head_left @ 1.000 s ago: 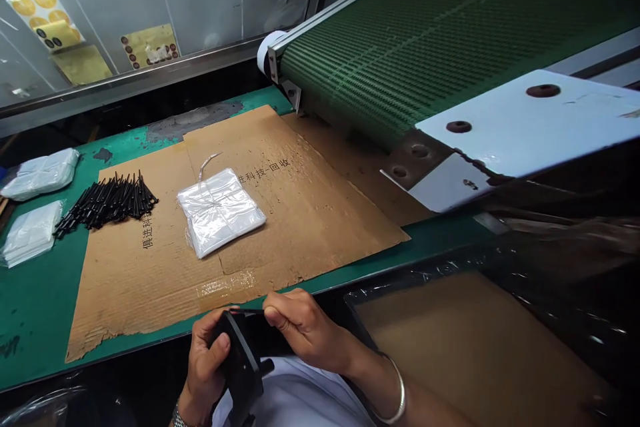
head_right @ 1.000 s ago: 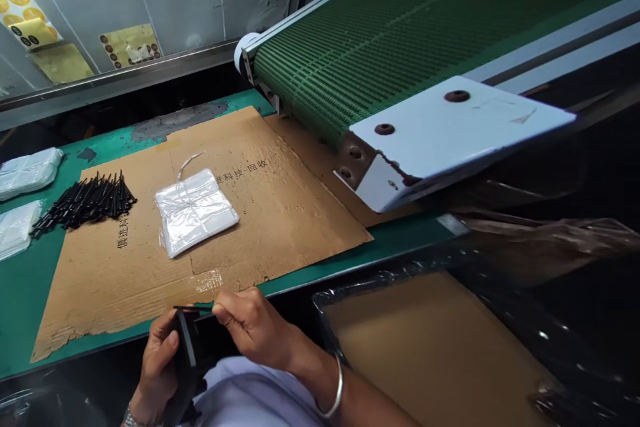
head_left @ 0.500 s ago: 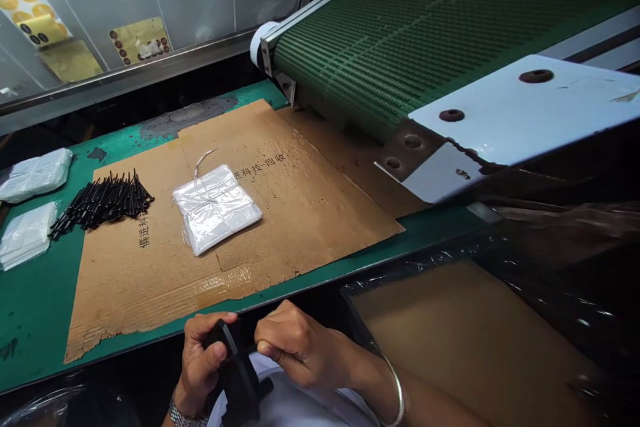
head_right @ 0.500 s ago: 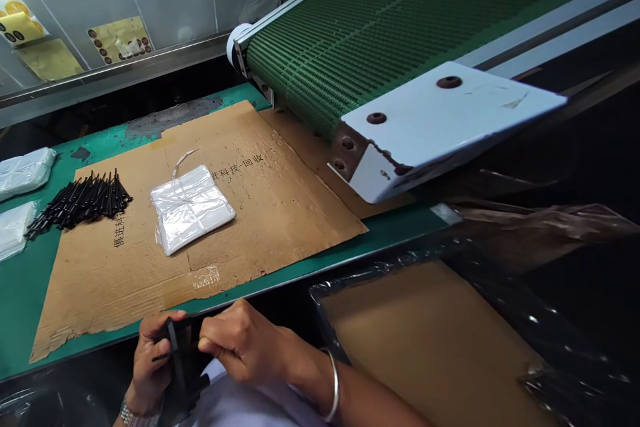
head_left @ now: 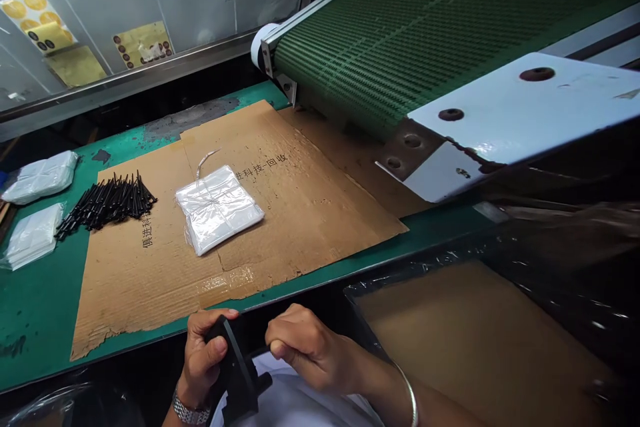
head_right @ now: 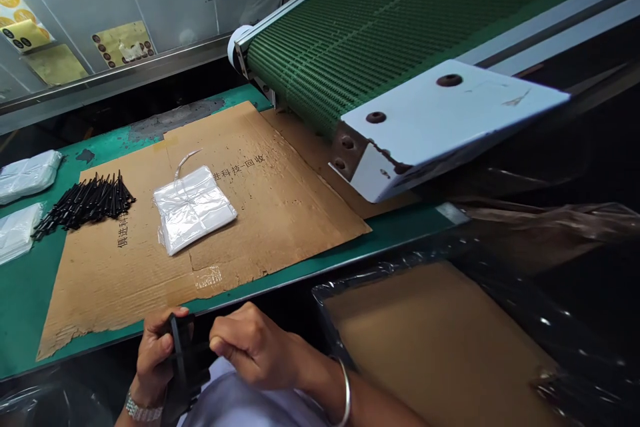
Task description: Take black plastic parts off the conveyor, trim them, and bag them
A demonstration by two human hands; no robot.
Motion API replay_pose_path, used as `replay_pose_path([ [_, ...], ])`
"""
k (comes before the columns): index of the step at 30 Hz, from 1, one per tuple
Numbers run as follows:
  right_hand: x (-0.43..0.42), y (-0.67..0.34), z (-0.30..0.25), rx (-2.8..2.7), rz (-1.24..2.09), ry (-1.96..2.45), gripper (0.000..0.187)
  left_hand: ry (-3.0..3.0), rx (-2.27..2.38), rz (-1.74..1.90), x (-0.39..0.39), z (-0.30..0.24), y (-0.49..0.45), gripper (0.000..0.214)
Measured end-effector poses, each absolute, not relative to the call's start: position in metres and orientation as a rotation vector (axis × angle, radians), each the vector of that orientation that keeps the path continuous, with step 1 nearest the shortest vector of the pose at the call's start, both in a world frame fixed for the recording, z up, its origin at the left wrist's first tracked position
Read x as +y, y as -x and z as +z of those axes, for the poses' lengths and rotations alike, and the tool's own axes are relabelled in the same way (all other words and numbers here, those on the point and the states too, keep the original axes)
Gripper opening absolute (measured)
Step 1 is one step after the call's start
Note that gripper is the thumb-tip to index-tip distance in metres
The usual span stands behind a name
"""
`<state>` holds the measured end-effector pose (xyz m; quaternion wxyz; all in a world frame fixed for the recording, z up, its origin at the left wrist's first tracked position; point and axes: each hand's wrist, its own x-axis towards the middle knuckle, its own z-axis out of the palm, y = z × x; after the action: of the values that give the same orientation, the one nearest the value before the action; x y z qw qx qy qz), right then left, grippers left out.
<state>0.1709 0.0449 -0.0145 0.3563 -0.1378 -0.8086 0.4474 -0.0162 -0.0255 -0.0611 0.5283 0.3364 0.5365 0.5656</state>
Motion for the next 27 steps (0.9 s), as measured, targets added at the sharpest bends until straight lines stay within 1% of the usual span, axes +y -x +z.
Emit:
replay_pose_path([
  [3, 0.047, -0.166, -0.016, -2.107, 1.177, 0.340, 0.036, -0.824, 1.287, 1.359, -0.026, -0.062, 0.014, 0.038],
  [6, 0.047, -0.170, -0.017, -2.174, 1.316, 0.165, 0.038, -0.828, 1.312, 1.389, -0.021, -0.061, 0.018, 0.035],
  [7, 0.047, -0.172, -0.018, -2.149, 1.380, 0.183, 0.040, -0.860, 1.329, 1.383, -0.019, -0.058, 0.020, 0.033],
  [11, 0.049, -0.176, -0.020, -1.810, 1.632, 0.657, 0.047, -1.243, 1.333, 1.185, -0.005, -0.039, 0.027, 0.027],
  [14, 0.050, -0.170, -0.023, -1.724, 1.885, 0.716, 0.056, -1.479, 1.304, 1.105, 0.003, -0.024, 0.024, 0.029],
  [15, 0.050, -0.168, -0.023, -1.724, 1.934, 0.713, 0.054, -1.483, 1.317, 1.148, 0.005, -0.021, 0.022, 0.034],
  [18, 0.050, -0.161, -0.022, -1.635, 1.901, 0.786, 0.043, -1.198, 1.411, 1.485, 0.007, -0.020, 0.012, 0.054],
  [20, 0.051, -0.157, -0.022, -1.510, 1.779, 0.856, 0.040, -0.798, 1.418, 1.650, 0.005, -0.024, 0.002, 0.058],
  [22, 0.049, -0.152, -0.023, -1.455, 1.617, 0.920, 0.039, -0.417, 1.257, 1.626, 0.003, -0.027, -0.009, 0.049],
  [25, 0.043, -0.145, -0.025, -1.606, 1.447, 0.945, 0.040, -0.003, 0.921, 1.490, 0.004, -0.027, -0.024, 0.028],
  [26, 0.040, -0.143, -0.025, -1.694, 1.398, 0.923, 0.043, 0.112, 0.876, 1.482, 0.005, -0.026, -0.027, 0.026],
  [27, 0.038, -0.143, -0.025, -1.775, 1.341, 0.895, 0.047, 0.211, 0.870, 1.492, 0.007, -0.024, -0.028, 0.029],
])
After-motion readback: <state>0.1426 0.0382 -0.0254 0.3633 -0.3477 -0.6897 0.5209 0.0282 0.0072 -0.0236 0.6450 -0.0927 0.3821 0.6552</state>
